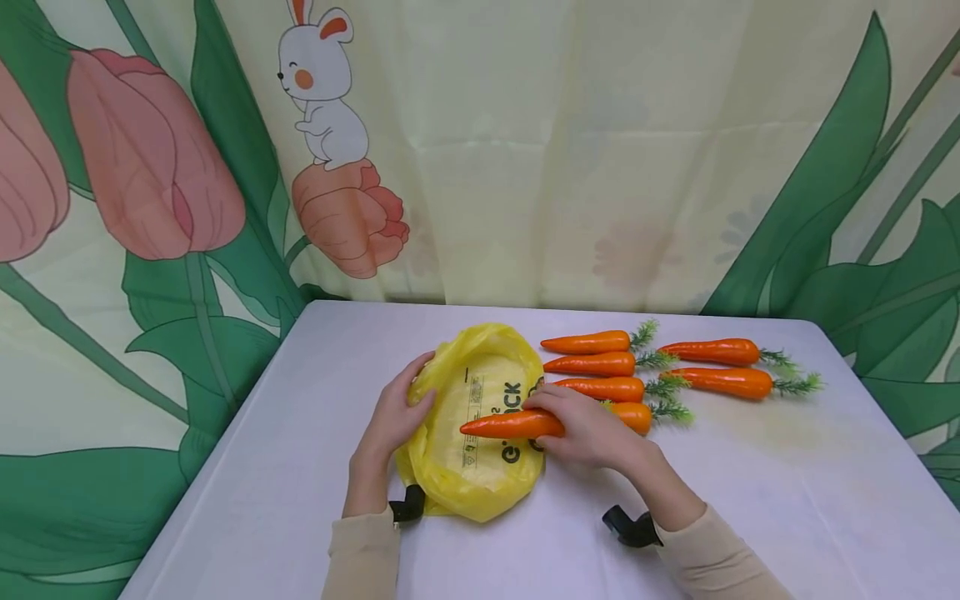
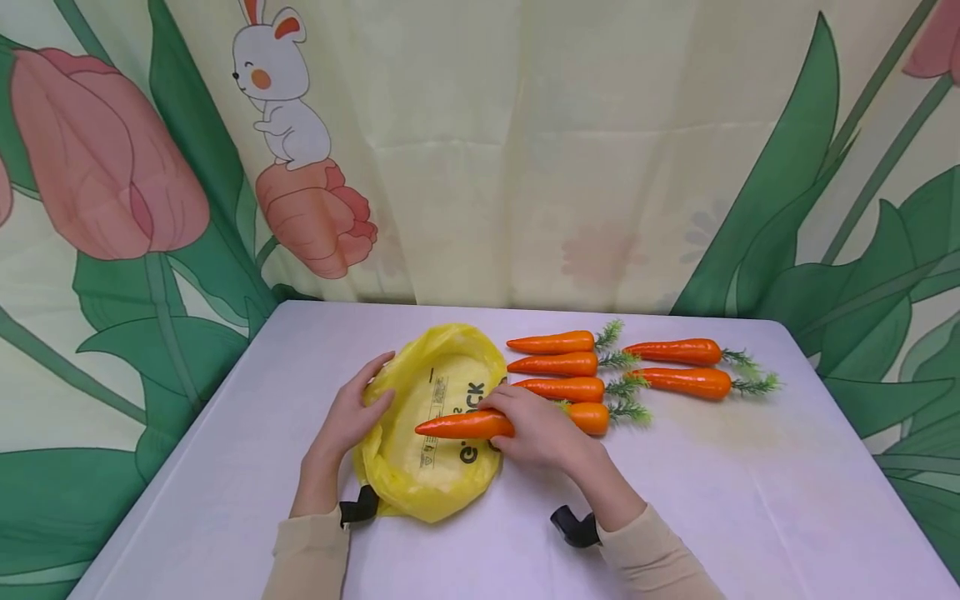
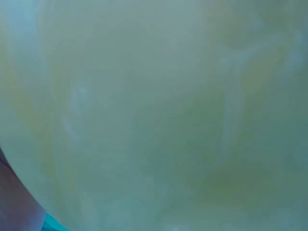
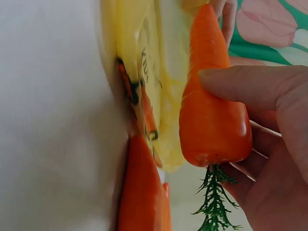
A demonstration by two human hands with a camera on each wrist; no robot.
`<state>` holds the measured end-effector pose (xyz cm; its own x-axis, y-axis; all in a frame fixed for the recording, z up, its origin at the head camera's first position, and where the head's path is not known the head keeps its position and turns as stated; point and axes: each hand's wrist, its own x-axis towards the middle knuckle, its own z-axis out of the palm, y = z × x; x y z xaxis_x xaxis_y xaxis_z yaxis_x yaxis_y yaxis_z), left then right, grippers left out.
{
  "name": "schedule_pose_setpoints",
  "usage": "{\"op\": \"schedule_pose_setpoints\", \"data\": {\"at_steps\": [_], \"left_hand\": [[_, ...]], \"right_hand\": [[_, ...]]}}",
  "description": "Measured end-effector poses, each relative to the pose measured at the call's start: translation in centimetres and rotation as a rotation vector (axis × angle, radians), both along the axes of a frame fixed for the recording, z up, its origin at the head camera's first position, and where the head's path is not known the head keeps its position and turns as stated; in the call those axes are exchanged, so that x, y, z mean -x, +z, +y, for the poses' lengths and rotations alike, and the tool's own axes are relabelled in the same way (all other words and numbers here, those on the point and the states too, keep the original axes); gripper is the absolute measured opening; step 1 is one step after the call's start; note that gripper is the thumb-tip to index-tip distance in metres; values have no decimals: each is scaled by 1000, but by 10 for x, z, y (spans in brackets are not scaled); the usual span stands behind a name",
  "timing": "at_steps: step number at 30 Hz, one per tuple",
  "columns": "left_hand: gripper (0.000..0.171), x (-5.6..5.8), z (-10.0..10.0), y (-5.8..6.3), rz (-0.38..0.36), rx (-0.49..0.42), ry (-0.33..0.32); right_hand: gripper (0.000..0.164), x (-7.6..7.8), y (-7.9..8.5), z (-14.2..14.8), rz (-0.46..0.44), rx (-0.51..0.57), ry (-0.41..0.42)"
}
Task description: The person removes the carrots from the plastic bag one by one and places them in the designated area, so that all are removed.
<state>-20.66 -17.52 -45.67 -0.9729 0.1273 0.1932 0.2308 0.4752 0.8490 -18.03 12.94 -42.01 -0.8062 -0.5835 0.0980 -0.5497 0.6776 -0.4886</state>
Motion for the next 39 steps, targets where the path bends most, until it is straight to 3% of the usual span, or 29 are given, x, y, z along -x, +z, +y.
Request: {"op": "schedule_pose_setpoints", "data": {"at_steps": [9,20,31,39], "left_hand": [[60,-1,-1,1,-5,-13,-7],[58,-1,-2,-1,-25,0,16],[59,-2,-2,3,-25,5,20],[59,-3,-3,3,-31,-7,21]], "right_hand": [[42,5,6,27,26,59,-27],[43,9,11,53,35,34,-62],[43,8,29,87,60,3,-145],[46,10,31,114,67,6,-145]]}}
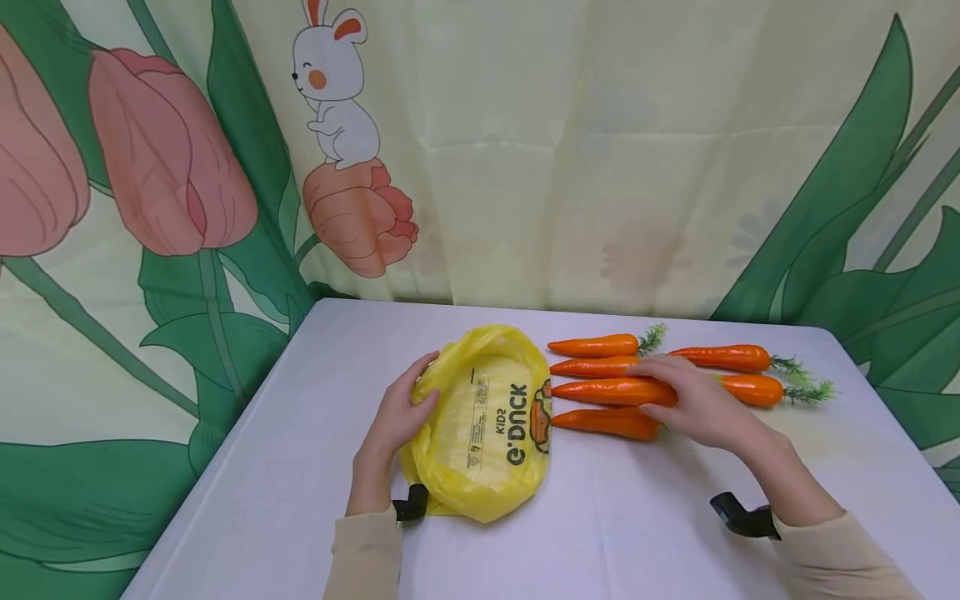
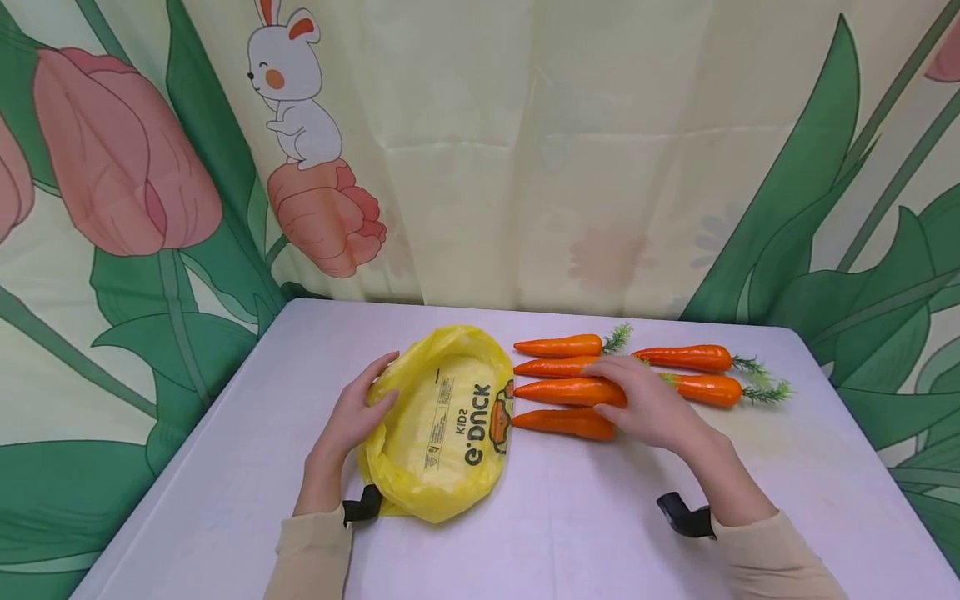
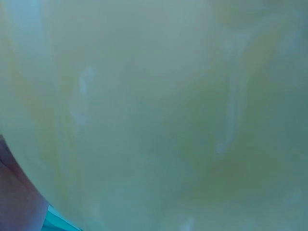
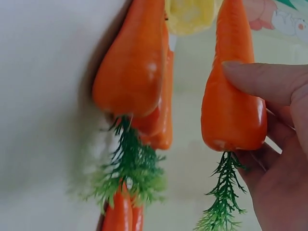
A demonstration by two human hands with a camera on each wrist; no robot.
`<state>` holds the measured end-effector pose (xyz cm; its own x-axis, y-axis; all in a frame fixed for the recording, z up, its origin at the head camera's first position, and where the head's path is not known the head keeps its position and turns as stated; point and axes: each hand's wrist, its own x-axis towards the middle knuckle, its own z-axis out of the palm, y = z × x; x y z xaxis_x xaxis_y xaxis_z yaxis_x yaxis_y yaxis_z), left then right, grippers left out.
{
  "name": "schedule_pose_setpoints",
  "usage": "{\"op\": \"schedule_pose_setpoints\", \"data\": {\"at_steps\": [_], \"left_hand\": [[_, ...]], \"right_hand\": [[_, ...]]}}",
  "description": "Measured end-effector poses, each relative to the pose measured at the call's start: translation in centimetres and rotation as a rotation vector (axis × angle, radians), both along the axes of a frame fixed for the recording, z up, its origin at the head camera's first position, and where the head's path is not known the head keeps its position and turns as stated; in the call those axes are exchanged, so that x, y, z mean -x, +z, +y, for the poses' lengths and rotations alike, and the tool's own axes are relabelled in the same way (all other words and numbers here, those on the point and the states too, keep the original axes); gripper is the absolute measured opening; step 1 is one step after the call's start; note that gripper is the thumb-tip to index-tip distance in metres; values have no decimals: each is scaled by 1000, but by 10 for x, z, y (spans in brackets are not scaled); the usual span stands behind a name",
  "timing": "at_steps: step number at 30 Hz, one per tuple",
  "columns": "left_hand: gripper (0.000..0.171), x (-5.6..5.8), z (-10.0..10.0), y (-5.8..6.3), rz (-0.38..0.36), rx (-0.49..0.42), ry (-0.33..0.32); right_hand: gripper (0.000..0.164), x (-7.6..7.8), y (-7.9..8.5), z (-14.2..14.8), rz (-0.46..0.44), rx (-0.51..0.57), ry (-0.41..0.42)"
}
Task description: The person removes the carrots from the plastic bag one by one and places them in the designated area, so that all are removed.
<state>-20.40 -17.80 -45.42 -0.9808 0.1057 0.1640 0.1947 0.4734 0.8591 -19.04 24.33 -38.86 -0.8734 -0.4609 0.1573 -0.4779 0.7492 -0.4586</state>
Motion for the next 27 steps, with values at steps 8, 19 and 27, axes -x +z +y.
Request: {"op": "schedule_pose_setpoints", "data": {"at_steps": [8,19,27], "left_hand": [[59,1,1,-2,-2,4,-2],[58,1,2,1,-2,14,3],[58,0,0,-1,5,17,1]], "right_hand": [[46,0,0,28,49,-4,-3],[49,0,-6,70,36,-30,-95],[48,4,-16,98,80,-49,-133]]}}
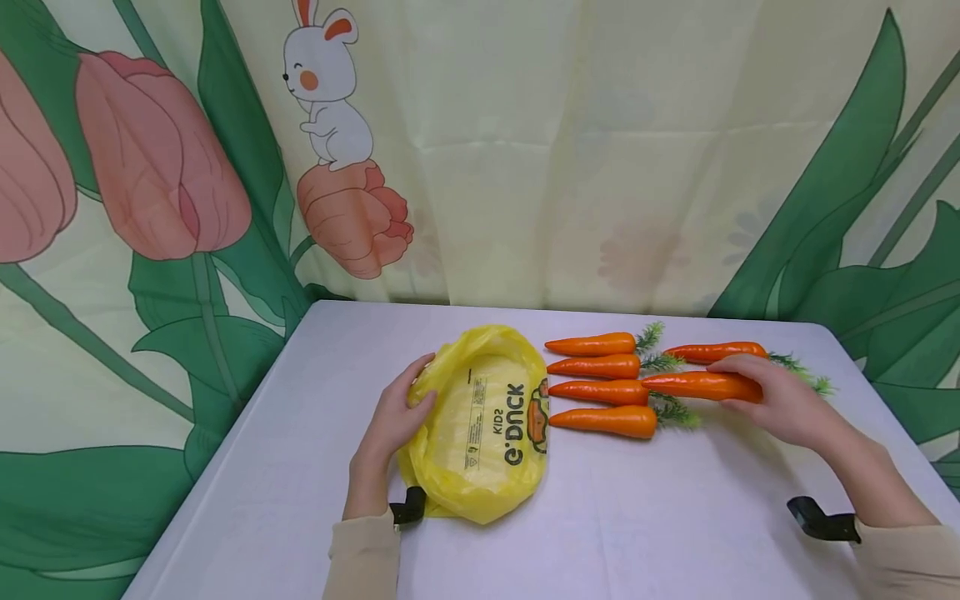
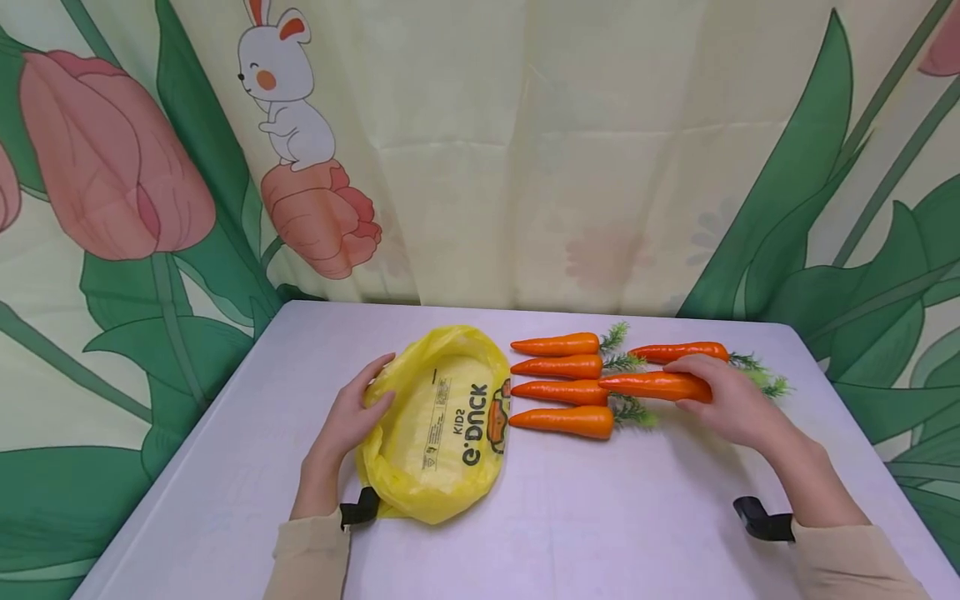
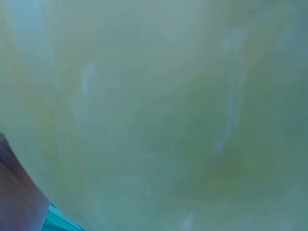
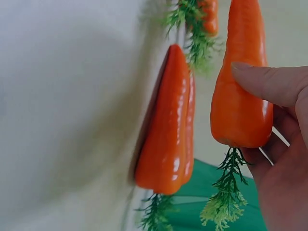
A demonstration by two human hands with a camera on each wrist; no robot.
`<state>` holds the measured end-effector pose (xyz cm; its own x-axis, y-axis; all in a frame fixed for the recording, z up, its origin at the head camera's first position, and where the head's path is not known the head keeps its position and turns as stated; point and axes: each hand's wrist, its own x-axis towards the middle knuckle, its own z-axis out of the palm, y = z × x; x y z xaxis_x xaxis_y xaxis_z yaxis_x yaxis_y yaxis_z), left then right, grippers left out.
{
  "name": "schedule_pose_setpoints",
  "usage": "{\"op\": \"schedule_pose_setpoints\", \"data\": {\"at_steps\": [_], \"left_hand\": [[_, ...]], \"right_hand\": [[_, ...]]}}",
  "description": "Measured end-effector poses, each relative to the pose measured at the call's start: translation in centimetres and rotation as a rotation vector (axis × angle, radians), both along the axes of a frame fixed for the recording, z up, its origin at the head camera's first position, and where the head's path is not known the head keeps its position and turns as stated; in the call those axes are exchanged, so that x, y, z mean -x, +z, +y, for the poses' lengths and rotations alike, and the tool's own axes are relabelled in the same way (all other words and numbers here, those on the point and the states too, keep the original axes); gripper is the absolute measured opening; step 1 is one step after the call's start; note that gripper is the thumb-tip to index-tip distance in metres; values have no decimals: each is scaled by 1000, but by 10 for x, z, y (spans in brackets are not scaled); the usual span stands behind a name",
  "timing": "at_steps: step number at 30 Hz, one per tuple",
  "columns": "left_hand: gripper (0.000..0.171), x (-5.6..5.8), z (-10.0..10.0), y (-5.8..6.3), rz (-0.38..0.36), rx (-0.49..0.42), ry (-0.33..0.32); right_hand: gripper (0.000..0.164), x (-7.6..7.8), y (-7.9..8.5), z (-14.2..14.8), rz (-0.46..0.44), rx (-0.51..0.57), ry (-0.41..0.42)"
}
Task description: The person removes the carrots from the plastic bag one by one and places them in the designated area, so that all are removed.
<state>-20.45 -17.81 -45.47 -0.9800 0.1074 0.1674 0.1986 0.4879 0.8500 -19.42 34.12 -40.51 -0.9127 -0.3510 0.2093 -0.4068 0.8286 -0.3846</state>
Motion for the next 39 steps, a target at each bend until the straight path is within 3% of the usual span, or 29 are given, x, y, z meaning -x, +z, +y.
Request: {"op": "schedule_pose_setpoints", "data": {"at_steps": [13,26,34,39], "left_hand": [[58,-2,-1,0,-41,-25,10],[57,-1,0,1,-11,-37,-2],[57,0,-1,-1,-7,-22,-1],[57,-1,-1,-1,3,-24,-5]], "right_hand": [[45,0,-9,32,-81,11,-60],[46,-2,-17,53,-114,-16,-70],[46,-3,-25,59,-236,-25,-114],[44,-3,-32,58,-251,-28,-124]]}}
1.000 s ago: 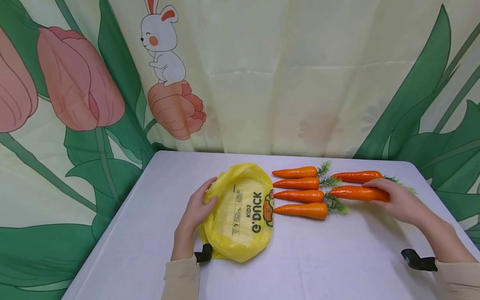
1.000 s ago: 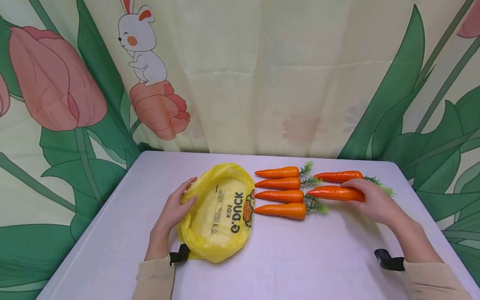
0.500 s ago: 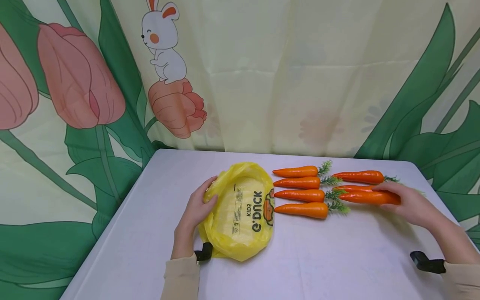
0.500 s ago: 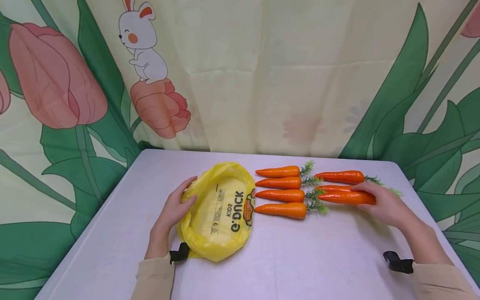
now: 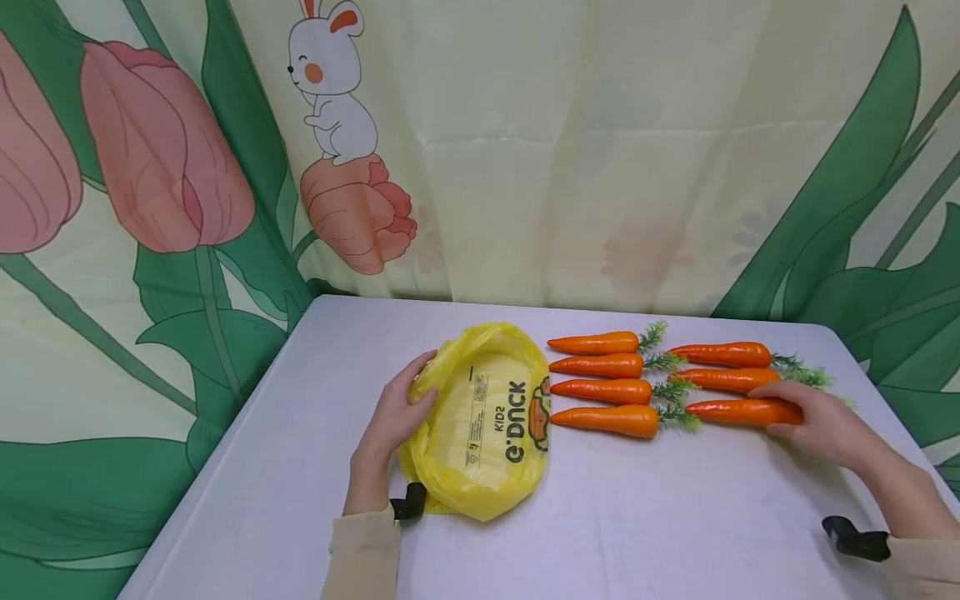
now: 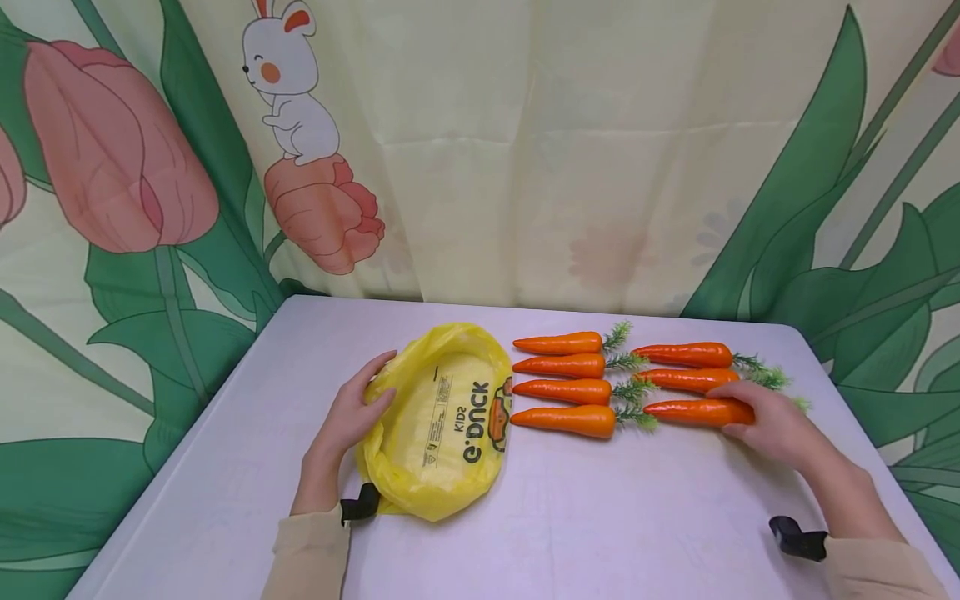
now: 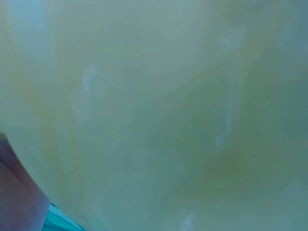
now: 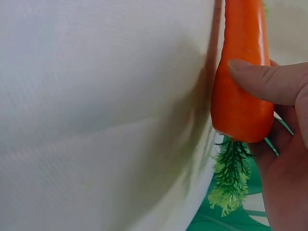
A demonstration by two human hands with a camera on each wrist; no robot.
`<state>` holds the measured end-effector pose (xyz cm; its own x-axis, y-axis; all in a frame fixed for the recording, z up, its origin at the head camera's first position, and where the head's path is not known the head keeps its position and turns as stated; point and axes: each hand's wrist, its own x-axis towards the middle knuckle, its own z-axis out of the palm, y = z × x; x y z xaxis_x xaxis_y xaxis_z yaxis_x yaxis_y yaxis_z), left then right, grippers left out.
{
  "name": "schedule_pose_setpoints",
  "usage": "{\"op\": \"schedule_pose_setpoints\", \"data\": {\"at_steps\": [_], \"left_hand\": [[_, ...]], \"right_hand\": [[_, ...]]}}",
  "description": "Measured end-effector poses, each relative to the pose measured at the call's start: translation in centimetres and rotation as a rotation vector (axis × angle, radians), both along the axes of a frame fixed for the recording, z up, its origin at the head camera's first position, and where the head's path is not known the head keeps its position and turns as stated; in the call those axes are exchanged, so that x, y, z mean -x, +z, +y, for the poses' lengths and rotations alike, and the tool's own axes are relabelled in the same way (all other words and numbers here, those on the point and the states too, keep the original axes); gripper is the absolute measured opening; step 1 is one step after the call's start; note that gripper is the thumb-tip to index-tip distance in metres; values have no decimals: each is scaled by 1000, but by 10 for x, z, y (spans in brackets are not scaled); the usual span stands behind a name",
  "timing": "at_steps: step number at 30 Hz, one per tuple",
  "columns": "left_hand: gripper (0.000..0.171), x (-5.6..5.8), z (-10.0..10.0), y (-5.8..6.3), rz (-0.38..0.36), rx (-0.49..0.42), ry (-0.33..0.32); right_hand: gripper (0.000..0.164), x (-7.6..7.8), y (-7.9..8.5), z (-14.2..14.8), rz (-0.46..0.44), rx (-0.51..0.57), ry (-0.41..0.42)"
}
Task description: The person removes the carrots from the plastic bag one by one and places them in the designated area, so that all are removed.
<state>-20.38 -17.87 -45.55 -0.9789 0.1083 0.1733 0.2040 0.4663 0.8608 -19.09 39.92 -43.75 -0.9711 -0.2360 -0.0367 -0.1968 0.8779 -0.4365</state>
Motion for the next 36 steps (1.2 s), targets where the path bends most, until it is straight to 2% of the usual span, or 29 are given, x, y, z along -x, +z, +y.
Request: {"op": "schedule_pose_setpoints", "data": {"at_steps": [12,20,26,36], "left_hand": [[58,-1,1,2,0,-7,3],[58,0,0,1,0,5,13],[57,0,0,1,-1,11,9],[57,0,-1,0,7,1,2]], "right_hand": [[45,0,-7,-3,21,0,4],[47,1,-9,-2,137,-11,66],[51,0,-3,0,122,-13,28],[44,-2,-5,3,145,-4,0]]}}
